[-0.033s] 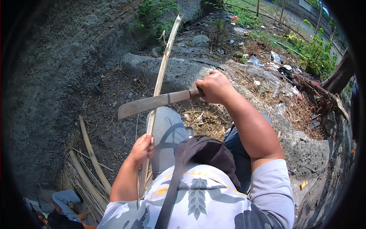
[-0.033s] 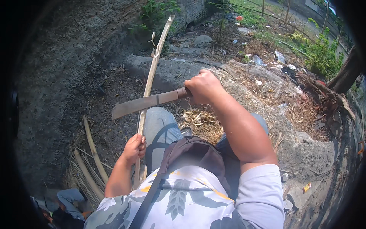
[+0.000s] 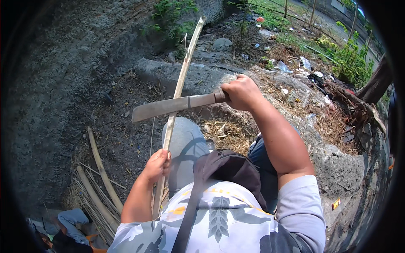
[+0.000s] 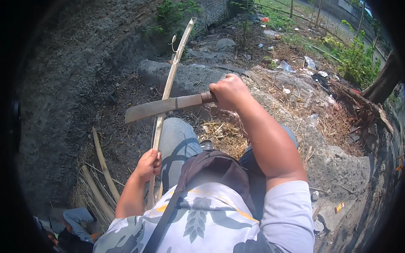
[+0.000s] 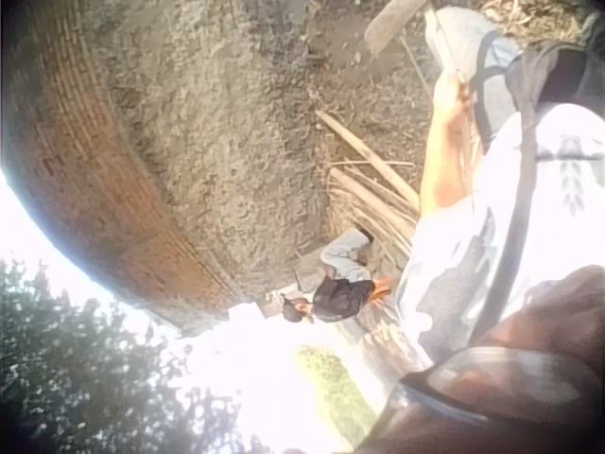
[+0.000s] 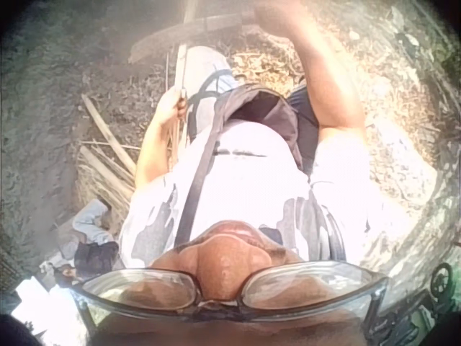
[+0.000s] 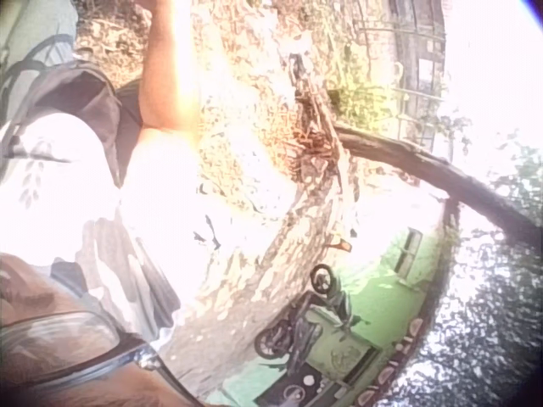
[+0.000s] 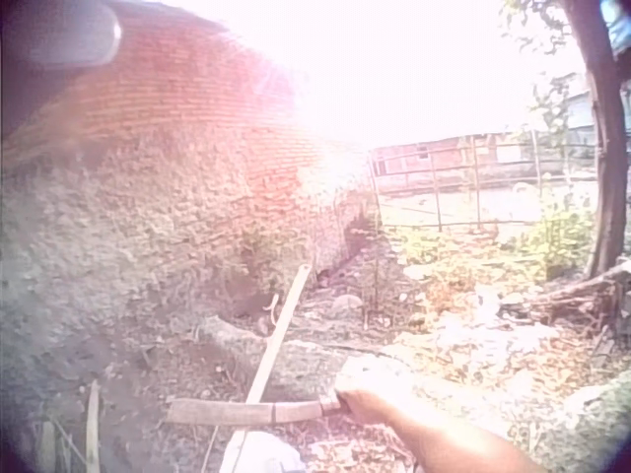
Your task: The person holds a bamboo strip and repeatedly shaves down its length using a machete.
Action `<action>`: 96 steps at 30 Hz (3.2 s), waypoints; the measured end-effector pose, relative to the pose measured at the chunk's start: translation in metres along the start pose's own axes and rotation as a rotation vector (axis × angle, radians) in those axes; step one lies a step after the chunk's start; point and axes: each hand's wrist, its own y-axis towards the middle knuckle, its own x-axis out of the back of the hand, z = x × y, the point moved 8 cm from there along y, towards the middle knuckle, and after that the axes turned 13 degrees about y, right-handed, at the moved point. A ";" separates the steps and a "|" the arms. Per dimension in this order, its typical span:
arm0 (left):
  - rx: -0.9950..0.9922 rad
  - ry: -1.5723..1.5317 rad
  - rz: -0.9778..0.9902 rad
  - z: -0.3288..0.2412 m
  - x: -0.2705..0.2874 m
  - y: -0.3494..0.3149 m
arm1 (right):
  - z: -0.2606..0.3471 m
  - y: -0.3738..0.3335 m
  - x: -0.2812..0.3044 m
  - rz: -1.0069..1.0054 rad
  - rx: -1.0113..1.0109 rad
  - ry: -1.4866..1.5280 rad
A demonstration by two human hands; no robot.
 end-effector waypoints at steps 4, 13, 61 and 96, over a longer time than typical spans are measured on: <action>0.111 0.014 0.018 0.020 0.014 -0.037 | -0.098 -0.033 0.019 -0.058 -0.715 0.215; 0.153 0.098 -0.079 0.045 0.016 -0.047 | -0.084 -0.034 0.013 0.025 -0.595 0.250; 0.131 0.102 0.052 0.037 -0.009 -0.037 | 0.004 -0.004 -0.008 0.155 -0.029 0.097; 0.065 0.347 0.001 0.041 0.005 -0.039 | -0.115 -0.063 0.021 0.042 -0.844 0.277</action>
